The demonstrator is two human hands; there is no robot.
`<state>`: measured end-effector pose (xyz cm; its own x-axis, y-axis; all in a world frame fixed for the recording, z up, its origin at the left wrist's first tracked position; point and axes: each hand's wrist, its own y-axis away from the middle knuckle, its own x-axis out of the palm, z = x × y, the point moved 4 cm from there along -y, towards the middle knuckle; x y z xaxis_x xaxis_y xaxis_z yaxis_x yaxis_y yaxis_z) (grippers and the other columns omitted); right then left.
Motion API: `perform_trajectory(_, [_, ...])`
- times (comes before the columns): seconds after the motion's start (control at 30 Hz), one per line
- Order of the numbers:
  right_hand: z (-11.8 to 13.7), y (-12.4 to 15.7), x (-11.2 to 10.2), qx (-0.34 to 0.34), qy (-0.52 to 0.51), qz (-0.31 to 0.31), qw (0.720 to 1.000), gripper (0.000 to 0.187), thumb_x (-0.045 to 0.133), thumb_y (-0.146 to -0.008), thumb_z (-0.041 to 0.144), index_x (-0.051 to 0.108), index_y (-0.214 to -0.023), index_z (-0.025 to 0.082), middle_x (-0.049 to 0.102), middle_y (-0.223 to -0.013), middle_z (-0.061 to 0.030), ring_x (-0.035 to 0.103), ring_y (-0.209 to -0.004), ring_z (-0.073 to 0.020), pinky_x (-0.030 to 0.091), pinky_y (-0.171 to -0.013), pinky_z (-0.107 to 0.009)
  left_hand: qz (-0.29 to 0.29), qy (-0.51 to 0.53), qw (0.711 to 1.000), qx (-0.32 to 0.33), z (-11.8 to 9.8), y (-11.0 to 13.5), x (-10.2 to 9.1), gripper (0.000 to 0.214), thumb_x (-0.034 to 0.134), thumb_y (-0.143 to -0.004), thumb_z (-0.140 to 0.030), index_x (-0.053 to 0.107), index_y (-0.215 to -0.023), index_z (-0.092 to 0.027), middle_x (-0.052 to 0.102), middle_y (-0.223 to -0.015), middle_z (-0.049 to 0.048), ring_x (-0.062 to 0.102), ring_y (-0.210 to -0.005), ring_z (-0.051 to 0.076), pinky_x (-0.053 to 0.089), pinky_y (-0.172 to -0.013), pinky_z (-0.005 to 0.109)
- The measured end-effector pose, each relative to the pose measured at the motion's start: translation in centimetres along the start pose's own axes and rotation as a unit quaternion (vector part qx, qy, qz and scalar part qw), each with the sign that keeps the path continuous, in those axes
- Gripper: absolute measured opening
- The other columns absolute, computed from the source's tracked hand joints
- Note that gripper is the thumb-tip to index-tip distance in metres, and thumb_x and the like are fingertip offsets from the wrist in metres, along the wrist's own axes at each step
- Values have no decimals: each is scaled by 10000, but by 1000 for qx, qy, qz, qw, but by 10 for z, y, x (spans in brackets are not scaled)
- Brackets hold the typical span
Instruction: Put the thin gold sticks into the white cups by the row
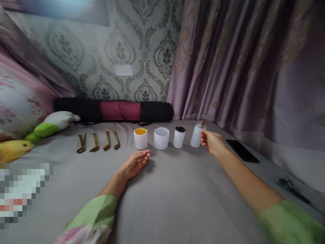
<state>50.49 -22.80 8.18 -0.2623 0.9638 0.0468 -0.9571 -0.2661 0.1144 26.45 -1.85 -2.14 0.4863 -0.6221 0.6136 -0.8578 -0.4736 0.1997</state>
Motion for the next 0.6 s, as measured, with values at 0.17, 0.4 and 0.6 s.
perform_trajectory(0.17, [-31,17,30,39,-11,59,997,88,488,-758,149,544,-690,143,508,-507,28,441,-367,-49,294,-323,-162,16,9,1000,3,2,-2,-1,144,582,-746,-46,622,-882,-71,628,-787,81,566,-612,65,475,-583,165])
perform_trajectory(0.4, [-76,49,79,86,24,136,987,98,488,-751,180,559,-704,134,518,-538,26,447,-375,-39,295,-332,-150,23,15,1000,7,1,-4,0,128,601,-735,-48,620,-861,-63,619,-752,77,553,-590,58,453,-547,150])
perform_trajectory(0.6, [-90,63,107,79,38,173,981,146,478,-770,249,555,-699,148,513,-520,33,444,-372,-44,295,-324,-147,31,17,999,5,1,-5,-1,134,619,-728,-65,619,-862,-67,610,-731,67,547,-584,55,440,-529,141])
